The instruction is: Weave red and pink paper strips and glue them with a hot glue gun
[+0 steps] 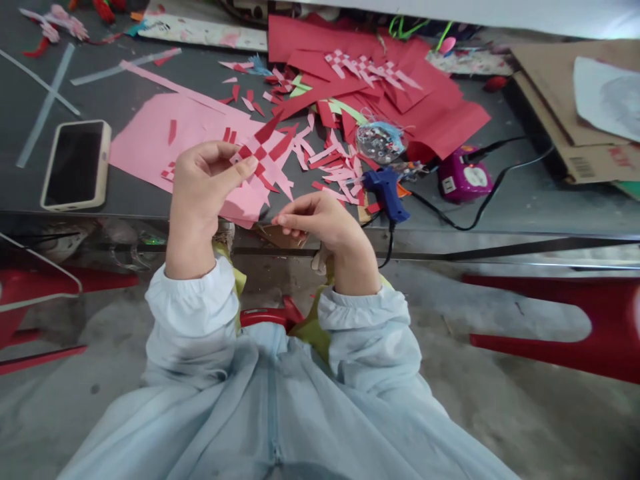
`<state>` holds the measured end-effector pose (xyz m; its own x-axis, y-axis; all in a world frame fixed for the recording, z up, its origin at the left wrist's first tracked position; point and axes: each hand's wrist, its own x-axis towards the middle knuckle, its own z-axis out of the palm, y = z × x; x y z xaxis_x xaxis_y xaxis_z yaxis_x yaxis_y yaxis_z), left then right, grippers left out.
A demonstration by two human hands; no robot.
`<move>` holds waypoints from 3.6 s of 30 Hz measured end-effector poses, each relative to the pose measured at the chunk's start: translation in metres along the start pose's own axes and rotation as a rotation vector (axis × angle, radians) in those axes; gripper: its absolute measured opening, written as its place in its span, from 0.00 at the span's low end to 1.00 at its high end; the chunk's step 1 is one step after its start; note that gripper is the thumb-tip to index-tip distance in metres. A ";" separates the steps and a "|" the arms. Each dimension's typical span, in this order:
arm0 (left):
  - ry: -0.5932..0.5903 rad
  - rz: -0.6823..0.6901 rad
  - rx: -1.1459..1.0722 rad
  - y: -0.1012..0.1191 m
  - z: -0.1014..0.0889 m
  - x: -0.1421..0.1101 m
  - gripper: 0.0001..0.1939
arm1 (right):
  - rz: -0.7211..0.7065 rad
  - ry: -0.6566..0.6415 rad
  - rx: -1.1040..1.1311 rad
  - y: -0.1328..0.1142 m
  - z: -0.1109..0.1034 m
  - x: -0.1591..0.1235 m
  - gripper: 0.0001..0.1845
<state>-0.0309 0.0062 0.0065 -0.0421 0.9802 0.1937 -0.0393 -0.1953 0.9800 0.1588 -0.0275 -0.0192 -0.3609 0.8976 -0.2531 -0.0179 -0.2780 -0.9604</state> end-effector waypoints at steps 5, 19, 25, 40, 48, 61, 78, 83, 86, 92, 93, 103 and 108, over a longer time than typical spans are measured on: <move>-0.044 -0.004 -0.006 0.002 0.005 -0.004 0.16 | -0.108 0.108 0.176 0.005 0.016 0.007 0.26; -0.184 0.051 0.178 0.009 0.008 -0.014 0.11 | -0.214 0.106 0.224 0.004 0.010 0.009 0.26; -0.144 0.067 0.202 0.005 0.009 -0.011 0.10 | -0.218 0.138 0.068 0.006 0.010 0.007 0.25; -0.004 0.144 -0.080 -0.010 0.003 0.004 0.17 | -0.096 0.017 -0.070 0.005 0.002 0.000 0.20; -0.120 0.081 0.015 -0.006 0.008 -0.004 0.17 | -0.172 0.152 0.138 0.006 0.010 0.003 0.24; -0.233 0.114 0.152 0.000 0.006 -0.008 0.19 | -0.266 0.210 -0.197 0.008 0.001 -0.001 0.18; -0.386 -0.044 0.113 0.009 -0.004 -0.012 0.12 | -0.856 0.758 -1.196 0.018 -0.010 -0.007 0.21; -0.393 -0.052 0.032 0.003 -0.009 -0.008 0.17 | -0.805 0.812 -1.037 0.013 -0.019 -0.010 0.22; -0.375 -0.063 0.034 0.005 -0.011 -0.009 0.19 | -0.796 0.860 -0.923 0.011 -0.024 -0.013 0.19; -0.309 -0.034 0.080 0.005 -0.010 -0.010 0.19 | -0.698 0.789 -0.561 0.013 -0.024 -0.017 0.11; -0.280 -0.015 0.081 0.002 -0.010 -0.009 0.20 | -0.678 0.759 -0.518 0.013 -0.023 -0.018 0.10; 0.236 0.182 0.029 -0.013 -0.013 0.009 0.30 | -0.404 0.616 -0.300 0.019 -0.008 -0.046 0.05; 0.217 0.288 0.047 -0.020 -0.016 0.016 0.29 | -0.317 0.564 -0.432 0.053 -0.007 -0.060 0.06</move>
<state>-0.0468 0.0250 -0.0109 -0.2557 0.8544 0.4523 0.0509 -0.4553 0.8889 0.1861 -0.0933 -0.0558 0.1317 0.9826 0.1311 0.3659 0.0747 -0.9277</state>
